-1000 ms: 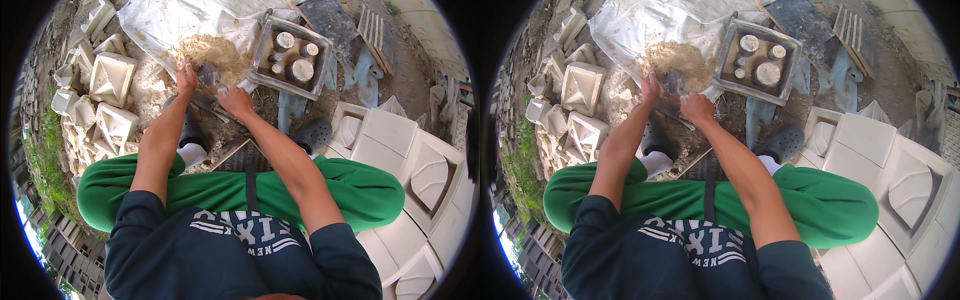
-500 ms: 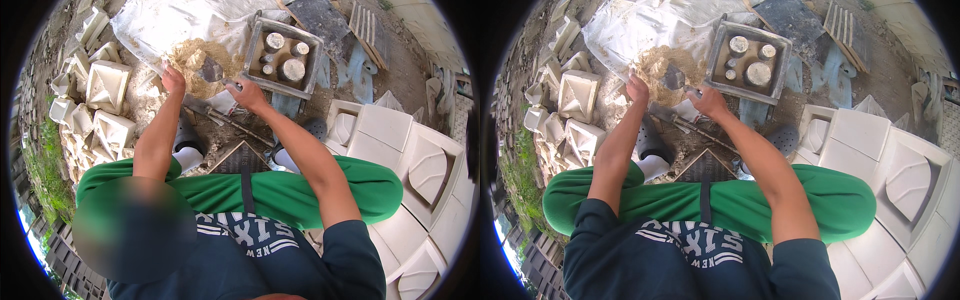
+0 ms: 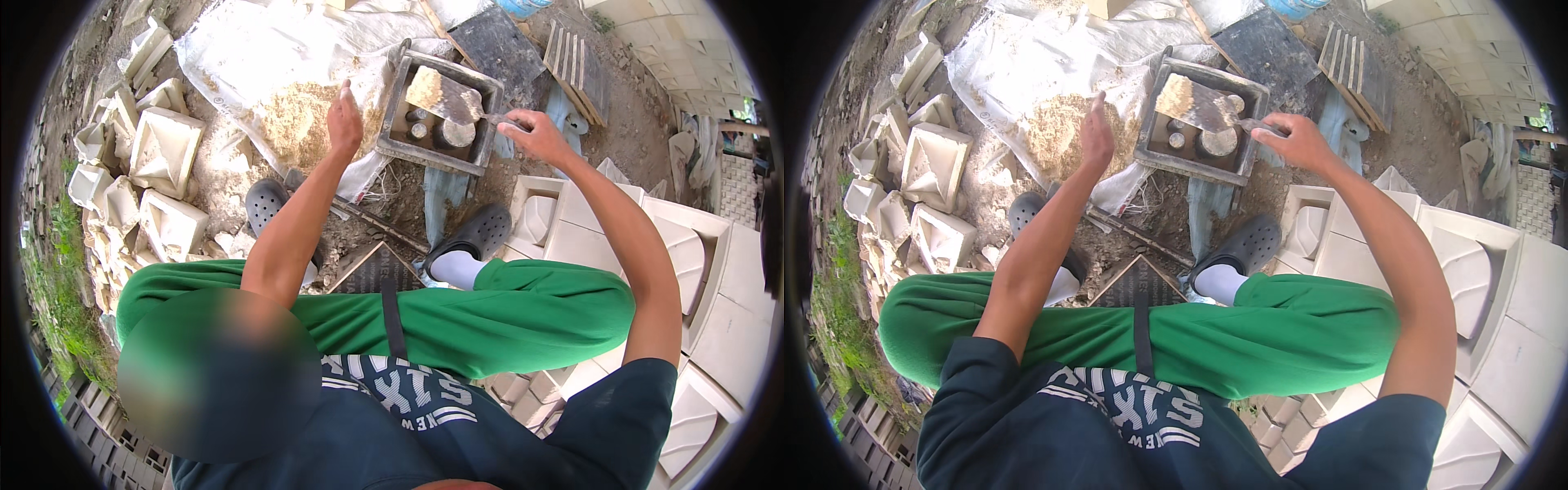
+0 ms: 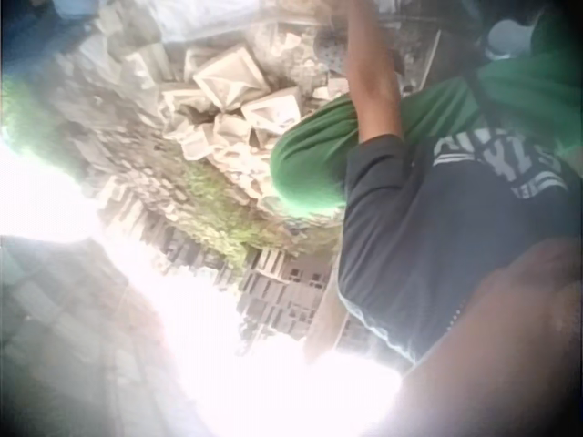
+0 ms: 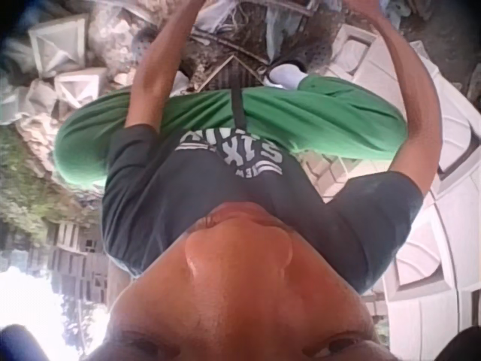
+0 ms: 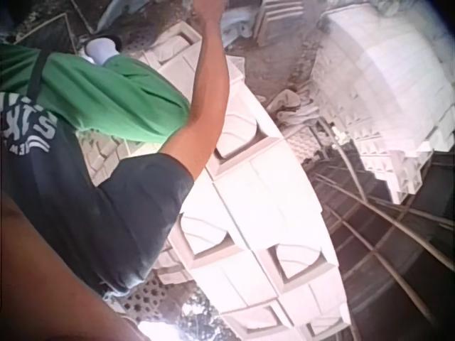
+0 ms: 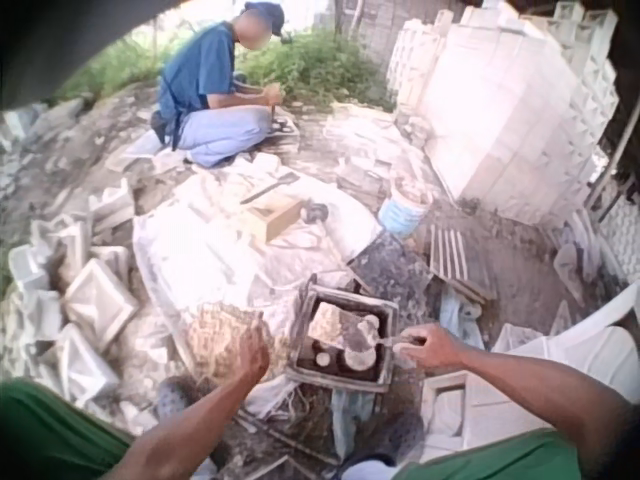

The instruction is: The person uses a wooden-handled tamper to pack sand into a metal mold containing cylindrical cores, then smooths the surface with their hand.

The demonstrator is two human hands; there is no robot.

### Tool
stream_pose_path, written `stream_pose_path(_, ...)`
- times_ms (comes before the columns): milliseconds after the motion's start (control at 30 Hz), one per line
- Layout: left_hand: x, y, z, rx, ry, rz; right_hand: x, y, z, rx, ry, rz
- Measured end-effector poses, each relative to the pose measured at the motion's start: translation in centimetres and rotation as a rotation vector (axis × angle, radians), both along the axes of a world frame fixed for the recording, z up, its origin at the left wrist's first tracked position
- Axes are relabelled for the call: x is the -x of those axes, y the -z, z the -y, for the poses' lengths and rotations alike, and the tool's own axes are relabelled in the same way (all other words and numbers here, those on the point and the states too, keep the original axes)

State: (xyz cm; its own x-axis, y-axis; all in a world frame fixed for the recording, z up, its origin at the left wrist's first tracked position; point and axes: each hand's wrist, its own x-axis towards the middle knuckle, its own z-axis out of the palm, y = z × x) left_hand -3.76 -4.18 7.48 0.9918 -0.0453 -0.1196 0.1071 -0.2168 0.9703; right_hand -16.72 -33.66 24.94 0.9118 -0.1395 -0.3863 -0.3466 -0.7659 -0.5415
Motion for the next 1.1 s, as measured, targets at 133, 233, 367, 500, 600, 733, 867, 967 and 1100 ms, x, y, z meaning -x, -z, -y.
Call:
stream_pose_path(133,0.9,0.2,2.3,0.039,0.234,0.275,1.6,-2.1,2.5,0.142,-0.095,-0.123)
stream_pose_path(233,1.8,0.4,3.8,-0.076,0.386,0.404,2.6,-2.4,3.6,0.220,-0.126,-0.162)
stream_pose_path(367,3.3,1.6,5.0,-0.297,0.523,0.620,3.8,-1.8,4.4,0.355,-0.197,-0.152)
stream_pose_path(500,4.5,2.3,5.4,-0.476,0.576,0.724,3.2,-2.2,3.7,0.452,-0.221,-0.227)
stream_pose_path(600,5.0,2.0,5.3,-0.570,0.582,0.727,2.9,-2.5,3.0,0.519,-0.225,-0.238)
stream_pose_path(733,5.1,1.4,4.8,-0.642,0.576,0.707,2.5,-3.0,2.4,0.595,-0.248,-0.190)
stream_pose_path(867,5.5,1.6,4.2,-0.744,0.612,0.703,1.3,-4.4,1.1,0.652,-0.332,-0.197)
stream_pose_path(967,6.6,1.6,4.3,-0.761,0.553,0.695,0.3,-5.7,-0.1,0.693,-0.356,-0.249)
stream_pose_path(1100,8.1,2.0,4.8,-0.847,0.508,0.621,-0.6,-6.5,-1.0,0.729,-0.380,-0.263)
